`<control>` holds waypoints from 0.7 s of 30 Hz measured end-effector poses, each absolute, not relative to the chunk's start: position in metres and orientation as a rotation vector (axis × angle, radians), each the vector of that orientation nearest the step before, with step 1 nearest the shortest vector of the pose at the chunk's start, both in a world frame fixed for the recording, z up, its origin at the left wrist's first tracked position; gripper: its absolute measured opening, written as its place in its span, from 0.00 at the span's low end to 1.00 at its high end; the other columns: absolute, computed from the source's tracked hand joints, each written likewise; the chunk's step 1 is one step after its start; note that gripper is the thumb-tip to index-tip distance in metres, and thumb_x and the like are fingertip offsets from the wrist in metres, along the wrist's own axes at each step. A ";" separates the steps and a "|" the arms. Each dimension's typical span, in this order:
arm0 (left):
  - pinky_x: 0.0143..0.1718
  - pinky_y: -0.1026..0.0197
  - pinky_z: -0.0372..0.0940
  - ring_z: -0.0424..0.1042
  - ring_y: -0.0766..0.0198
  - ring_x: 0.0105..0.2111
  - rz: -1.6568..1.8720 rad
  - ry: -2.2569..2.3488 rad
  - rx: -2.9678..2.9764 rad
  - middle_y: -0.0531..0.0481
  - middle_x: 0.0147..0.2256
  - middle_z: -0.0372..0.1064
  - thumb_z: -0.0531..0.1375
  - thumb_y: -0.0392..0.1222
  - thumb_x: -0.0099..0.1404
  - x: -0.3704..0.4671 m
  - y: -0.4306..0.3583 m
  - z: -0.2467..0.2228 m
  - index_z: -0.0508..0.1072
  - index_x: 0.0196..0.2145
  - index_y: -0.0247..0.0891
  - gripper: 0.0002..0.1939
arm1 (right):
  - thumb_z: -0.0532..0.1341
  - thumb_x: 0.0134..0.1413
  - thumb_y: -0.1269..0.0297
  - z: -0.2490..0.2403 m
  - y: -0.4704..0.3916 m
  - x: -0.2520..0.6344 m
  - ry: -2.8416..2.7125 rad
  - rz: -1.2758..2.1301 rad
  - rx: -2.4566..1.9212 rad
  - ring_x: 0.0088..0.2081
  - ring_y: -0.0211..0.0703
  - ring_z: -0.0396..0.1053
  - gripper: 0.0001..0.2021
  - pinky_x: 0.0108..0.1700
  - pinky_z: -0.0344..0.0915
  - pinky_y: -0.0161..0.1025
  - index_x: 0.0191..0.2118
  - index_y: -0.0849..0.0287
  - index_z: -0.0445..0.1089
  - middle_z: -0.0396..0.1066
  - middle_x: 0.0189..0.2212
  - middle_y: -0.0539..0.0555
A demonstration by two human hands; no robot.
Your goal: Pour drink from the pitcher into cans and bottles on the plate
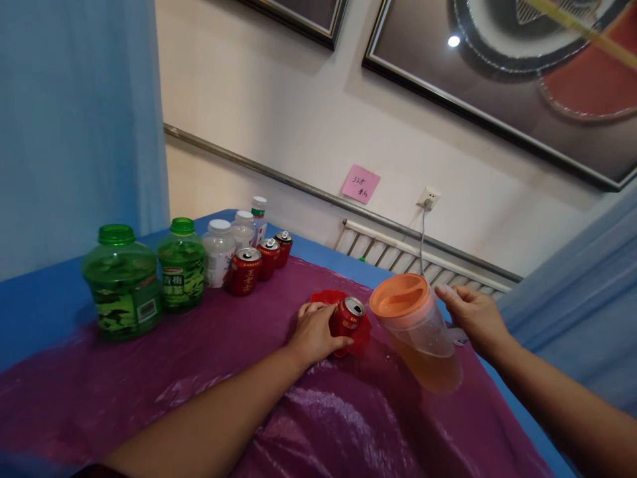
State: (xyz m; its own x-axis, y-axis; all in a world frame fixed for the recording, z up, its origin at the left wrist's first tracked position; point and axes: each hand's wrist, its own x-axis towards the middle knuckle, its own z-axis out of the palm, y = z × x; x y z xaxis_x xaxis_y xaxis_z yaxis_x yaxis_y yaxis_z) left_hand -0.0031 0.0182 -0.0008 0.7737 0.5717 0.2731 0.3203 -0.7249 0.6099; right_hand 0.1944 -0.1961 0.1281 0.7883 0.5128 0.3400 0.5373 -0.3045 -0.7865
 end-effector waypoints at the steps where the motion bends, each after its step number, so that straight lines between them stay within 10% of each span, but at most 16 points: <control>1: 0.60 0.47 0.55 0.67 0.44 0.55 0.613 0.665 2.420 0.43 0.51 0.73 0.72 0.59 0.47 -0.003 0.018 -0.001 0.74 0.49 0.43 0.34 | 0.66 0.46 0.37 0.128 -0.196 0.194 -0.789 -0.027 -1.958 0.18 0.34 0.49 0.28 0.18 0.52 0.34 0.17 0.53 0.54 0.50 0.14 0.43; 21: 0.61 0.46 0.54 0.67 0.44 0.57 0.610 0.655 2.409 0.42 0.52 0.73 0.72 0.59 0.47 -0.002 0.019 -0.005 0.74 0.51 0.44 0.35 | 0.64 0.46 0.36 0.133 -0.196 0.194 -0.830 -0.112 -2.034 0.18 0.34 0.49 0.29 0.19 0.49 0.34 0.17 0.54 0.55 0.51 0.13 0.44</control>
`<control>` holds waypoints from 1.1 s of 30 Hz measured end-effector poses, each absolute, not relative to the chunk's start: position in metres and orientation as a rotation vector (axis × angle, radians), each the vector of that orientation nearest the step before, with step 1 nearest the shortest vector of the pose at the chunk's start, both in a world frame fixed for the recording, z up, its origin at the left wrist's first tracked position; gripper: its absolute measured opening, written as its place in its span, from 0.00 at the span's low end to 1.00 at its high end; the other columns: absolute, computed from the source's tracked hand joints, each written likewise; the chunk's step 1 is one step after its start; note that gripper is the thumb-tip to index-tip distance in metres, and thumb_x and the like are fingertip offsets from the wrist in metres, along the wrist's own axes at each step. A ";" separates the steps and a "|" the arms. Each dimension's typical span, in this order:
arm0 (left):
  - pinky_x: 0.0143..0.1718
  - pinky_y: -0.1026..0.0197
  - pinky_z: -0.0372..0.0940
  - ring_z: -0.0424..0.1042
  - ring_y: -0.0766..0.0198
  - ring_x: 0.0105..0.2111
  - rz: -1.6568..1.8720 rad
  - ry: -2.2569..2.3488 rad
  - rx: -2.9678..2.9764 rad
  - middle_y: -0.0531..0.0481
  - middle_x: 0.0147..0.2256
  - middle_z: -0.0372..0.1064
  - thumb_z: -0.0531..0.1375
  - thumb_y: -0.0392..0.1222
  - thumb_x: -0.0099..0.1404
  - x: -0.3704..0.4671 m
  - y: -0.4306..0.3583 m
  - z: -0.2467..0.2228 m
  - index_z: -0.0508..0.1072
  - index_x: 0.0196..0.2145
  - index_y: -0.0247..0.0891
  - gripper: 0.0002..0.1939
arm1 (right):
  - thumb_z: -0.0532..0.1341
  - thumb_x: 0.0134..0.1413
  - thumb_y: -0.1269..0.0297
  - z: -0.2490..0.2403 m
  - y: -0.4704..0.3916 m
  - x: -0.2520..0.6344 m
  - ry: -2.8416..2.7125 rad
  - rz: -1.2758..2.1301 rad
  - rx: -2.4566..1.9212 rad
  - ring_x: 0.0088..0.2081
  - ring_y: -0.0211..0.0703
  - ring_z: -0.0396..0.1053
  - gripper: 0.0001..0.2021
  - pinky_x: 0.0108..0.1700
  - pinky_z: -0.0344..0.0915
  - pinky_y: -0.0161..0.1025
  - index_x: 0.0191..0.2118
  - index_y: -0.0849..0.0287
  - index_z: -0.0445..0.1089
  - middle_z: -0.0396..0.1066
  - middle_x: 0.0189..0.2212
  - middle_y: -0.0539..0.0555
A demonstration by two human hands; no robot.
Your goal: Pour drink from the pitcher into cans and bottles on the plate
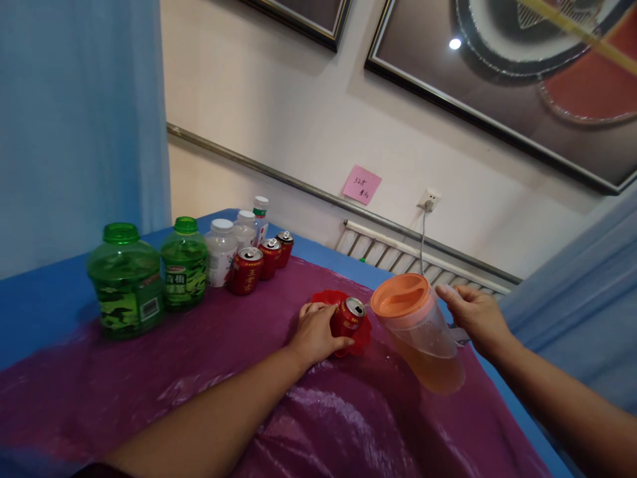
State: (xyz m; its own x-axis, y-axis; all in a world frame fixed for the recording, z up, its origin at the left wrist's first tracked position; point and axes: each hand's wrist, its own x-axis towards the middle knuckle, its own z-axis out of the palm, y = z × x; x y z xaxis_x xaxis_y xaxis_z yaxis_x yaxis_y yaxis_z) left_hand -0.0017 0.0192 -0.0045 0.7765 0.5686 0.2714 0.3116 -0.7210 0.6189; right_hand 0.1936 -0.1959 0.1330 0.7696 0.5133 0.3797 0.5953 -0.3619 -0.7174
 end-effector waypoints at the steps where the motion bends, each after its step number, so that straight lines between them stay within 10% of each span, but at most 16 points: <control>1: 0.61 0.46 0.54 0.67 0.44 0.56 0.613 0.654 2.409 0.42 0.52 0.73 0.72 0.59 0.47 -0.002 0.019 -0.005 0.74 0.51 0.44 0.35 | 0.64 0.46 0.36 0.133 -0.196 0.193 -0.826 -0.107 -2.036 0.18 0.34 0.49 0.29 0.19 0.49 0.34 0.17 0.54 0.55 0.51 0.14 0.44; 33: 0.61 0.47 0.54 0.67 0.45 0.56 0.611 0.650 2.433 0.41 0.53 0.73 0.72 0.60 0.48 -0.002 0.019 -0.005 0.73 0.52 0.41 0.37 | 0.65 0.46 0.35 0.133 -0.198 0.196 -0.835 -0.089 -2.023 0.18 0.33 0.49 0.30 0.19 0.49 0.34 0.17 0.54 0.54 0.50 0.14 0.43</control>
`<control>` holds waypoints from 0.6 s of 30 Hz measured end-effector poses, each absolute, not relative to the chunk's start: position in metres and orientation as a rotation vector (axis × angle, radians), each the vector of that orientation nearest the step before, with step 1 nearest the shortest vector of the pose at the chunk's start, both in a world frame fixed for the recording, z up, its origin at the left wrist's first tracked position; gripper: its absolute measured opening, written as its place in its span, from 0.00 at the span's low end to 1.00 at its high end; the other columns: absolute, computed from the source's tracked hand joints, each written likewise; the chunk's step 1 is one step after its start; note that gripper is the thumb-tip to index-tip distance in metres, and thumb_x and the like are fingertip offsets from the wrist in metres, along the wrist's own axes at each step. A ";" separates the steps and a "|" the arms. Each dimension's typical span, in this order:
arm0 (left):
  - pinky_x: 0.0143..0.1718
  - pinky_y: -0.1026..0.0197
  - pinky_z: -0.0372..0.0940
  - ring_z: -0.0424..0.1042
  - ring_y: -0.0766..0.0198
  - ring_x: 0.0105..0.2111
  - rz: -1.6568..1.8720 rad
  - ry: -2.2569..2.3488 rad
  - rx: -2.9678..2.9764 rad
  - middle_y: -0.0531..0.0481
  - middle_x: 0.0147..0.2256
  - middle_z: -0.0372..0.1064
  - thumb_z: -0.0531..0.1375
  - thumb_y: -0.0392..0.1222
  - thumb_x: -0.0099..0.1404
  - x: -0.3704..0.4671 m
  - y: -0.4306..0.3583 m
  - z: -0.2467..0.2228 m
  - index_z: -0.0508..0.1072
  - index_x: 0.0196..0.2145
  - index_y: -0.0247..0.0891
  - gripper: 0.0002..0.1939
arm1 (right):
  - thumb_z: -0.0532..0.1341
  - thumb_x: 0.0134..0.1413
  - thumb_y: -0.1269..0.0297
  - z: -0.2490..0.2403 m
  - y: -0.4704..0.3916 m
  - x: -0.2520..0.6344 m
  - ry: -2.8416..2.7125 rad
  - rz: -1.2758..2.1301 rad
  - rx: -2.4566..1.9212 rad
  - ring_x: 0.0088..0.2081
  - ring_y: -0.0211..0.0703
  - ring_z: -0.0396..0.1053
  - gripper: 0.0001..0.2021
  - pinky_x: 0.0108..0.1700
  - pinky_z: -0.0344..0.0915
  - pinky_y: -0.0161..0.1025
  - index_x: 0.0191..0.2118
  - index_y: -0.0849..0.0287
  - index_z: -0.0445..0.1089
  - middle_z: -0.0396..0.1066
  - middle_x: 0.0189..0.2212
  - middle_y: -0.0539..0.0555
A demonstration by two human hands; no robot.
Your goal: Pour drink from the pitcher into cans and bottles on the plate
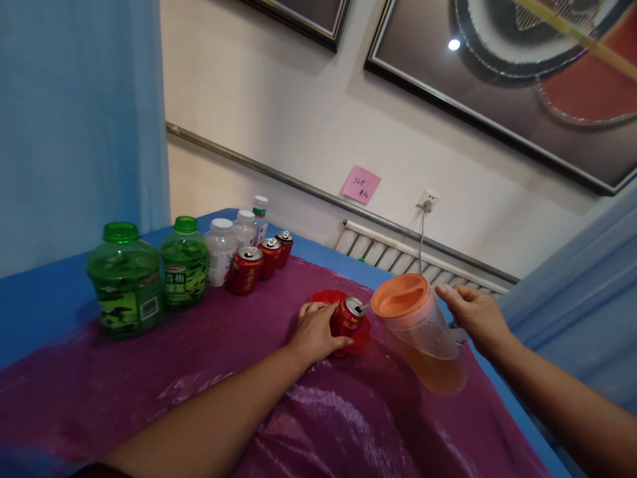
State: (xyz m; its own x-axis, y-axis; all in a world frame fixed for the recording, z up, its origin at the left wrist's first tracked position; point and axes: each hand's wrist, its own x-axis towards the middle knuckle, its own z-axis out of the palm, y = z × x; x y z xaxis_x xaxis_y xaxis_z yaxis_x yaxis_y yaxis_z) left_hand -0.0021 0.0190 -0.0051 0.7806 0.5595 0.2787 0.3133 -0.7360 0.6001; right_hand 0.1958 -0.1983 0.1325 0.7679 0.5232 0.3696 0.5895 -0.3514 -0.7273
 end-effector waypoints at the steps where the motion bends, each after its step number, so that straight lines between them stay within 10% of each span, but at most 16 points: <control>1: 0.60 0.48 0.55 0.67 0.45 0.56 0.611 0.650 2.433 0.41 0.53 0.73 0.72 0.60 0.48 -0.002 0.019 -0.005 0.74 0.52 0.41 0.37 | 0.65 0.46 0.35 0.133 -0.198 0.196 -0.834 -0.089 -2.024 0.18 0.33 0.48 0.30 0.19 0.49 0.34 0.17 0.54 0.54 0.50 0.14 0.43; 18: 0.61 0.46 0.54 0.67 0.45 0.56 0.604 0.649 2.436 0.42 0.52 0.73 0.72 0.60 0.47 -0.002 0.019 -0.006 0.74 0.51 0.42 0.36 | 0.64 0.45 0.34 0.139 -0.198 0.189 -0.837 -0.110 -2.038 0.19 0.33 0.48 0.30 0.20 0.48 0.34 0.16 0.54 0.54 0.50 0.14 0.43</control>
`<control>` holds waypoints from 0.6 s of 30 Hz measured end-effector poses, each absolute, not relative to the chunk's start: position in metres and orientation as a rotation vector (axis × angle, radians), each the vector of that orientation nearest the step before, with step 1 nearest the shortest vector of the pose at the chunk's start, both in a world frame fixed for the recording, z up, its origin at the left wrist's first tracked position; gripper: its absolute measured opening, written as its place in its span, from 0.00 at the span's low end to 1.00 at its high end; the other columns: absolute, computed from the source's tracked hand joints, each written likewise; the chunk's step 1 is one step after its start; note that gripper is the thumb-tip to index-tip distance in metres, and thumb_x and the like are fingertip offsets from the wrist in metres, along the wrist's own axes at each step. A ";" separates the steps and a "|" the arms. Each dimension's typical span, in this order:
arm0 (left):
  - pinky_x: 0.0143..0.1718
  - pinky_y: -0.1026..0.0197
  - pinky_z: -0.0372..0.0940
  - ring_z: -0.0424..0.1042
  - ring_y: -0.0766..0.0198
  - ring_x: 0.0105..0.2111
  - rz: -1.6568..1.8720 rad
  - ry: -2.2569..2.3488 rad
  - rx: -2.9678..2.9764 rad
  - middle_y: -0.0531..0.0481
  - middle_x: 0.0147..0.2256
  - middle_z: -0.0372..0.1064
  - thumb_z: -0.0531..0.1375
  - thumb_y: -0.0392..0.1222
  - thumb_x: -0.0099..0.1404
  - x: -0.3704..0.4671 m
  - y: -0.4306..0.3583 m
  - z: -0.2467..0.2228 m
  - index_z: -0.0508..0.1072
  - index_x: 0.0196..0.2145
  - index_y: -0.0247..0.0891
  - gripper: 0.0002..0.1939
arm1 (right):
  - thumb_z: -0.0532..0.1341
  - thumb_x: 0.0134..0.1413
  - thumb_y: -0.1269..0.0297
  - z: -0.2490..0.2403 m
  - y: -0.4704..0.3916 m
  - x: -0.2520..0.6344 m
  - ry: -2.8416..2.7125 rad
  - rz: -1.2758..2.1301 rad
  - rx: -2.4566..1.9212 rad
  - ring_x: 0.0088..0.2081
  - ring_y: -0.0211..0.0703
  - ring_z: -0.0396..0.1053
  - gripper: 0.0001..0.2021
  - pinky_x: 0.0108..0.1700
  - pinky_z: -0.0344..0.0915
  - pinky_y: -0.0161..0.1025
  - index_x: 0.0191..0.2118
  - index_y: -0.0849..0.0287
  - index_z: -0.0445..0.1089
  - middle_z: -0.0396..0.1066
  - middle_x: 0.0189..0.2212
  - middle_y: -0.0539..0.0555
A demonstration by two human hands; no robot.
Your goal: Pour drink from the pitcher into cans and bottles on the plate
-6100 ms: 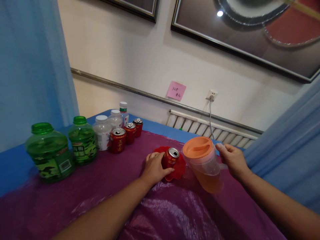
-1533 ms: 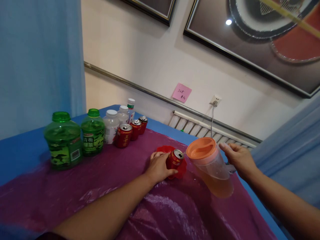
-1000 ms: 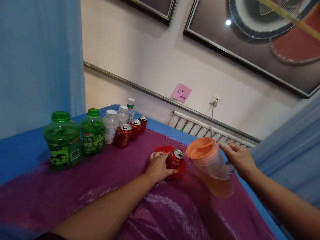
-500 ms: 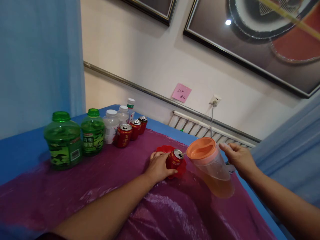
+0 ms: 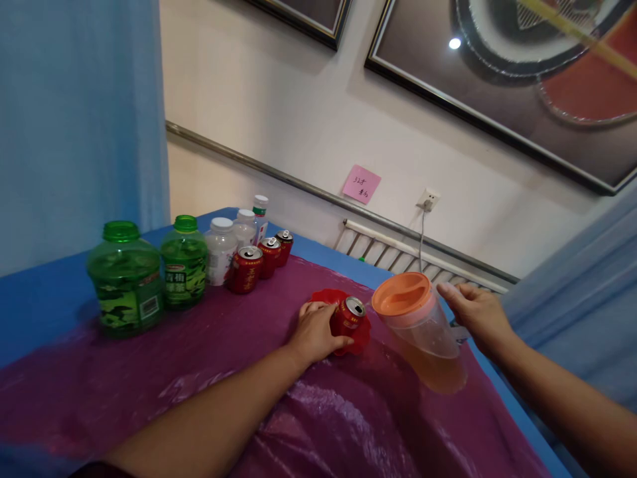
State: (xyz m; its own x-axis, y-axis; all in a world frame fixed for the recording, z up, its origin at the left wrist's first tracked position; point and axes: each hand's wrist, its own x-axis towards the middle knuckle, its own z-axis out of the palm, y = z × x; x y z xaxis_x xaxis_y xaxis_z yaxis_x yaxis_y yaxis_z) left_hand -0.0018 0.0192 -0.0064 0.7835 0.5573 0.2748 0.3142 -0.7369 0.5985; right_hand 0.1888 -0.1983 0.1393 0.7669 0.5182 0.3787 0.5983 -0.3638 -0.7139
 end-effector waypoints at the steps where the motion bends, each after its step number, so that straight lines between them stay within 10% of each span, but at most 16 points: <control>1: 0.61 0.46 0.54 0.67 0.45 0.56 0.601 0.649 2.435 0.42 0.53 0.73 0.72 0.60 0.48 -0.002 0.019 -0.007 0.74 0.51 0.42 0.36 | 0.64 0.45 0.34 0.140 -0.198 0.188 -0.833 -0.106 -2.038 0.19 0.33 0.48 0.30 0.20 0.48 0.34 0.16 0.54 0.54 0.49 0.14 0.43; 18: 0.62 0.46 0.53 0.67 0.45 0.56 0.596 0.628 2.426 0.41 0.53 0.73 0.72 0.60 0.48 -0.001 0.020 -0.009 0.73 0.52 0.43 0.37 | 0.64 0.46 0.32 0.139 -0.199 0.190 -0.855 -0.093 -2.025 0.20 0.34 0.48 0.31 0.21 0.48 0.34 0.17 0.54 0.55 0.50 0.15 0.43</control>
